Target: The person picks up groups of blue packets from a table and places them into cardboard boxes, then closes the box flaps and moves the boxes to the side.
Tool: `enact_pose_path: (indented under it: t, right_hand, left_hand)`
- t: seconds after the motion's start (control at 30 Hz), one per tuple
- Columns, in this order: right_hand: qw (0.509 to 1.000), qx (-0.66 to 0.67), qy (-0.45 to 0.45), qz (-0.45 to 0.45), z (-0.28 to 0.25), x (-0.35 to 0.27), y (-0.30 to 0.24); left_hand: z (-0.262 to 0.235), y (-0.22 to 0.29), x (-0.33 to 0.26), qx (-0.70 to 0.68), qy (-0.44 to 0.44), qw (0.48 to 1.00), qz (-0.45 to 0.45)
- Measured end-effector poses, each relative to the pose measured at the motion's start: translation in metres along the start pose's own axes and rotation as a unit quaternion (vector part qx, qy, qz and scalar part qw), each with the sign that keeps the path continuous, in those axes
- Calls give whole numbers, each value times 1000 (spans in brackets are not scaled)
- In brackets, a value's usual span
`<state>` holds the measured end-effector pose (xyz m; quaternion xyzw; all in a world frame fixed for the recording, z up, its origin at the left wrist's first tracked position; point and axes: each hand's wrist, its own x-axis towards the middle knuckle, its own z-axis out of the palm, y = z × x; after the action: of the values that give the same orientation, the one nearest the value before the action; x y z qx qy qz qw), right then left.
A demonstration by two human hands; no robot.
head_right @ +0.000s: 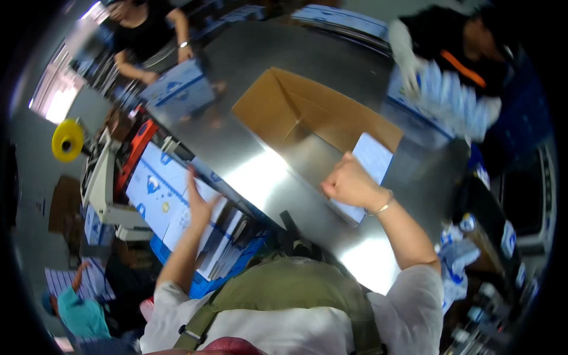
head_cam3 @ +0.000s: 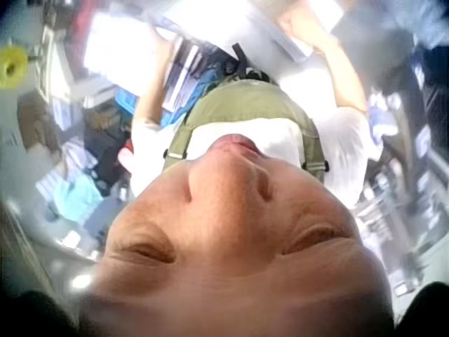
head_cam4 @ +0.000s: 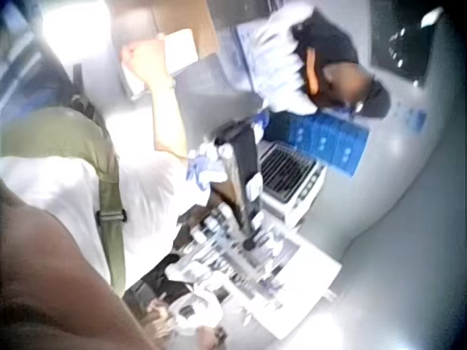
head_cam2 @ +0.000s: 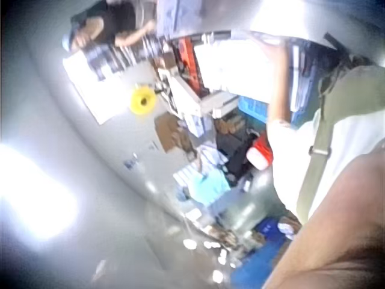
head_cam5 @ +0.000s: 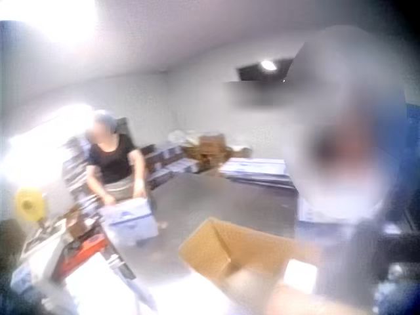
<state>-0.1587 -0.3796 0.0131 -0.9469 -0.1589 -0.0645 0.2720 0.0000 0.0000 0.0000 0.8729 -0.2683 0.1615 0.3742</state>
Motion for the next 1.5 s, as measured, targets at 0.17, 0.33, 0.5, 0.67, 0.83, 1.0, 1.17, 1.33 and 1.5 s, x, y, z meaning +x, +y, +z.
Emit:
enact_pose_path:
  t: [0.17,0.33,0.5,0.67,0.83,1.0,1.17,1.33,1.5]
  right_hand:
    - [967,-89,-222,84,45,-121,64]
    - [969,-104,-189,122,41,-172,52]
    - [952,144,243,120,-53,-149,42]
    - [889,-299,344,40,-102,-144,70]
    - [894,-367,257,23,-16,-163,96]
    - [969,-130,-14,208,-106,-127,58]
    - [972,-115,81,186,-66,-146,-6]
    - [966,77,3,249,20,-163,-20]
    - [939,144,-9,313,-18,-155,-4]
  left_hand:
    - [54,82,109,24,-365,922,126]
    - [91,197,74,172,-720,640,206]
    - [132,192,54,125,-780,567,235]
    - [125,167,29,41,-771,587,244]
    - [116,170,5,39,-738,613,280]
    - [126,165,43,-21,-709,700,77]
    - [152,65,35,86,-214,973,23]
    - [181,42,24,-126,-298,923,-207]
    - [196,50,55,47,-360,913,-185]
